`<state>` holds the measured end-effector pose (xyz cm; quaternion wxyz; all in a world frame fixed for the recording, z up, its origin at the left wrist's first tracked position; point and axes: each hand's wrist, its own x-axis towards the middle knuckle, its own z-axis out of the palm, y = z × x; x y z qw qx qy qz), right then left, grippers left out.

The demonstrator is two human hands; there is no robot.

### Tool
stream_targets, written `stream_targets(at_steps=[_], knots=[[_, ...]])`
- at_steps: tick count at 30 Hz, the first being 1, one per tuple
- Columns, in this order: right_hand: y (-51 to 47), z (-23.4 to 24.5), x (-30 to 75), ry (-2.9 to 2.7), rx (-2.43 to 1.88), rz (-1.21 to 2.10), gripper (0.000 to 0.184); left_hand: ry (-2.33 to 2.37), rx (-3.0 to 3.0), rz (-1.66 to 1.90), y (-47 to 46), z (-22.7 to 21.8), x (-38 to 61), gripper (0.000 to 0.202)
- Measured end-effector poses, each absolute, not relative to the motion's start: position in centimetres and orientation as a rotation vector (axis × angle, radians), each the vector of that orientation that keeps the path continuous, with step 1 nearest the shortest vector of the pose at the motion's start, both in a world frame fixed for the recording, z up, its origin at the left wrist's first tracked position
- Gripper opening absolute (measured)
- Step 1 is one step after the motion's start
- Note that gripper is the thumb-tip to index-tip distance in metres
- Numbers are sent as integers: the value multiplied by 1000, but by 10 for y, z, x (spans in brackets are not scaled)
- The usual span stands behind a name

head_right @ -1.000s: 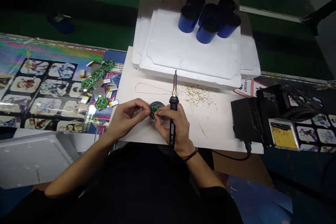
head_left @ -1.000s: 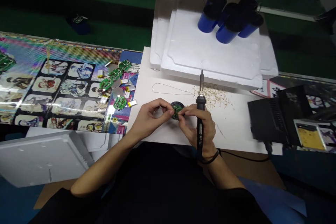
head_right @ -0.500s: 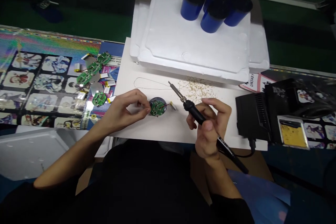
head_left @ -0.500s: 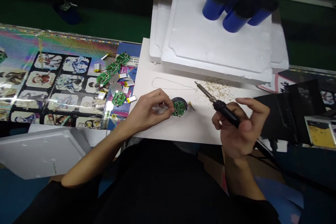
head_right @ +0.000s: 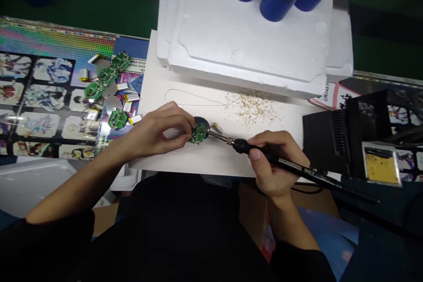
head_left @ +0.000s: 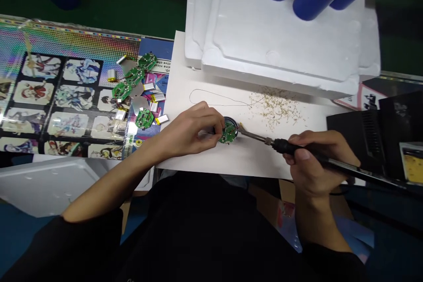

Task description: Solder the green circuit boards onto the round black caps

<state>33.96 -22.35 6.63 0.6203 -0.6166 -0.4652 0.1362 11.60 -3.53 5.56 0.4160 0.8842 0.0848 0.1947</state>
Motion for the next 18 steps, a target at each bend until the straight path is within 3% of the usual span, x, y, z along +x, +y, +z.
stream_targets(at_steps=[18], knots=[[-212, 63, 337, -1328, -1369, 418, 11, 230, 2235, 411, -33, 57, 118, 12]])
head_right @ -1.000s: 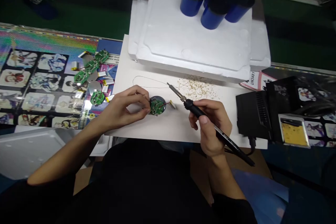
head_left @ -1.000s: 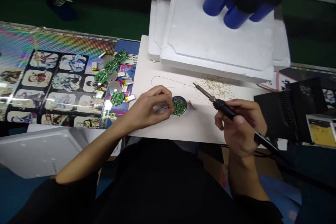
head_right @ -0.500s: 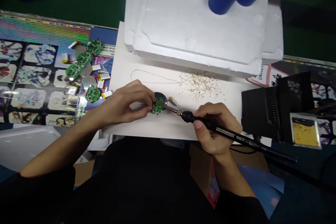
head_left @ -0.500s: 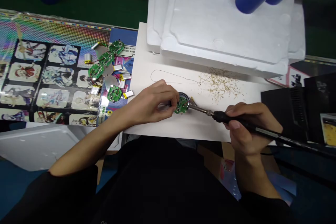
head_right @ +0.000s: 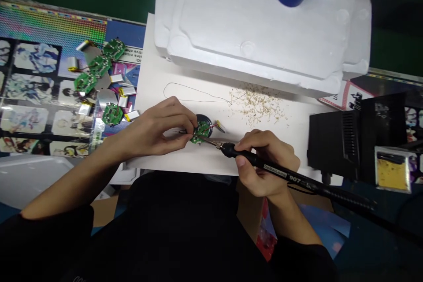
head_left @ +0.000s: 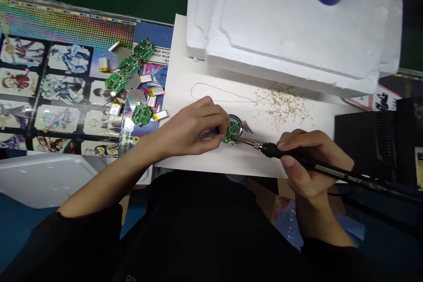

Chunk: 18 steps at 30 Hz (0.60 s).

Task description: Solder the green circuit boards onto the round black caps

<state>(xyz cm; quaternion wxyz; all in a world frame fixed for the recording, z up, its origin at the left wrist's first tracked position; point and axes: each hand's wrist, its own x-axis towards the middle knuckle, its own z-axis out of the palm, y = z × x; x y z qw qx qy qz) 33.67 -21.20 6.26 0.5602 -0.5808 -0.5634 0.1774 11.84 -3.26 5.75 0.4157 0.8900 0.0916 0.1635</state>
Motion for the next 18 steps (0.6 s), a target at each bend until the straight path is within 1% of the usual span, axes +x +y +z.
stream_targets(at_steps=[9, 18], knots=[[-211, 66, 335, -1318, -1372, 424, 12, 204, 2247, 458, -33, 55, 119, 12], [-208, 71, 333, -1349, -1375, 418, 11, 252, 2224, 416, -34, 54, 120, 10]])
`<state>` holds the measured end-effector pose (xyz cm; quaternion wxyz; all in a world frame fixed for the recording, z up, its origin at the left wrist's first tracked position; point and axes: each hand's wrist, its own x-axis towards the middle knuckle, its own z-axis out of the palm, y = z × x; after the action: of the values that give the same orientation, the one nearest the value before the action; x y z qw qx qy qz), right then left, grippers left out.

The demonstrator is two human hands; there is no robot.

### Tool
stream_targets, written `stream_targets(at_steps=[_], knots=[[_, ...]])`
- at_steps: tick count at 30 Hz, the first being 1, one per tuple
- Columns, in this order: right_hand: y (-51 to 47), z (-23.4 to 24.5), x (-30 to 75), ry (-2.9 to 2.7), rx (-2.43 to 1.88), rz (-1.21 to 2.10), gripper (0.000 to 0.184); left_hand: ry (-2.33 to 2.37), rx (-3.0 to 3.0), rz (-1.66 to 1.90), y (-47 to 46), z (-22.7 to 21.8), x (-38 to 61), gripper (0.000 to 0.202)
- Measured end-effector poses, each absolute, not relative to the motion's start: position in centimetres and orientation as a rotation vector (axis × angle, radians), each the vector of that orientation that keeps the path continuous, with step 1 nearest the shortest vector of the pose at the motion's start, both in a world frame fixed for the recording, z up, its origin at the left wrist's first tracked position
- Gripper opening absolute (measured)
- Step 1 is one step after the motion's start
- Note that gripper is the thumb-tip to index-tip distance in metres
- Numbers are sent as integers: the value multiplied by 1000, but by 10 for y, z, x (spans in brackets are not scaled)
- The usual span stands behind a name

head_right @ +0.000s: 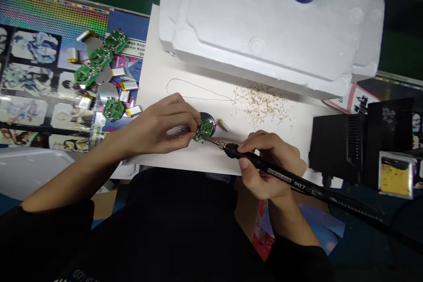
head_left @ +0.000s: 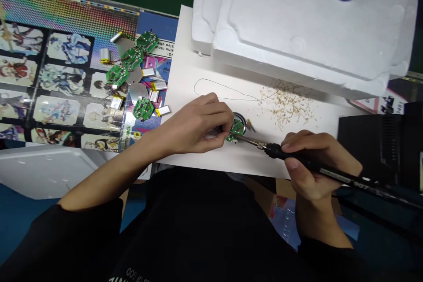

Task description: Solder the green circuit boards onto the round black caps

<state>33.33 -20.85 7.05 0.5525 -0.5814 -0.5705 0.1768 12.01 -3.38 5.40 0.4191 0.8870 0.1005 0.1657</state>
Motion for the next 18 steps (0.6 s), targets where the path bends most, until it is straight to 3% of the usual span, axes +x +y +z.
stream_targets(at_steps=[18], knots=[[-203, 81, 334, -1477, -1345, 407, 18, 164, 2371, 502, -35, 52, 118, 11]])
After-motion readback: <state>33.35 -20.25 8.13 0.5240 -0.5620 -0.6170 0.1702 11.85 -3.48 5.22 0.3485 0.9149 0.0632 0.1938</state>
